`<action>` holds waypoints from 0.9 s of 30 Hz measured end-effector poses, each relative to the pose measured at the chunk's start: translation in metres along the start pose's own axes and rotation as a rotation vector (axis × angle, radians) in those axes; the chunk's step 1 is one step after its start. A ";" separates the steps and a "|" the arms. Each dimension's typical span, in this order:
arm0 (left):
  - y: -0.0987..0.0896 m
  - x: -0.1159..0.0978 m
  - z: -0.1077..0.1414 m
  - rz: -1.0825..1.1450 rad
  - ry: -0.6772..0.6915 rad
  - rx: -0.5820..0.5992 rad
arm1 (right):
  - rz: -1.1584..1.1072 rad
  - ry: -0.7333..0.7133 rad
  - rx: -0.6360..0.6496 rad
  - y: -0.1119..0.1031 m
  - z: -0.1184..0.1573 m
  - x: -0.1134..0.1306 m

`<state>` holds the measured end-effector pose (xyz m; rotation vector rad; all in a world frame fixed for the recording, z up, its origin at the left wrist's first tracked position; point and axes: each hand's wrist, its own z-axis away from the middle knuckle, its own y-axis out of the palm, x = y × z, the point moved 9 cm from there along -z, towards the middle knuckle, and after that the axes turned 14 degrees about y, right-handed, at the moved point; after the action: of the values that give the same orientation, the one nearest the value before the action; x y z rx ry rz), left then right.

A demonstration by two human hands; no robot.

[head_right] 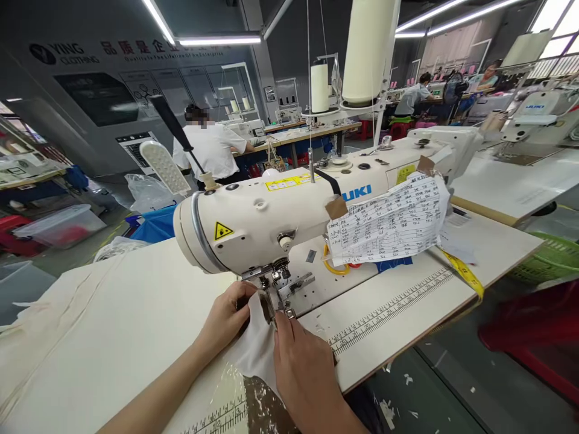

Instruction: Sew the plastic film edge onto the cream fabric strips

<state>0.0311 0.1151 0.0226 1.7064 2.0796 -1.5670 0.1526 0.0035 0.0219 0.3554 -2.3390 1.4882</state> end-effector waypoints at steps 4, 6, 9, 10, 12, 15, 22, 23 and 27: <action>0.001 0.009 0.002 0.037 -0.066 0.001 | -0.016 0.030 0.006 -0.001 -0.002 0.000; 0.002 0.011 0.002 0.049 -0.073 -0.005 | -0.020 0.043 0.003 -0.002 -0.003 0.000; 0.001 0.008 0.001 0.039 -0.038 -0.015 | -0.013 0.059 -0.004 -0.003 -0.004 0.001; 0.001 0.005 0.001 0.025 -0.014 -0.017 | -0.008 0.064 -0.005 -0.004 -0.005 0.001; -0.001 -0.004 -0.002 -0.021 0.065 -0.021 | 0.005 0.066 -0.007 -0.003 -0.005 0.001; -0.002 -0.026 -0.005 -0.127 0.273 -0.007 | 0.030 0.054 -0.008 -0.002 -0.006 0.003; 0.006 -0.053 -0.002 -0.315 0.472 0.246 | 0.040 0.021 -0.022 -0.008 0.015 -0.001; 0.007 -0.055 0.000 -0.338 0.470 0.286 | -0.008 0.016 -0.003 -0.010 0.024 -0.003; 0.013 -0.064 0.007 -0.447 0.461 0.374 | -0.170 0.164 0.113 -0.015 0.063 -0.019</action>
<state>0.0626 0.0631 0.0472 1.9746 2.6833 -1.9321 0.1666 -0.0596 0.0020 0.4324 -2.0503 1.5103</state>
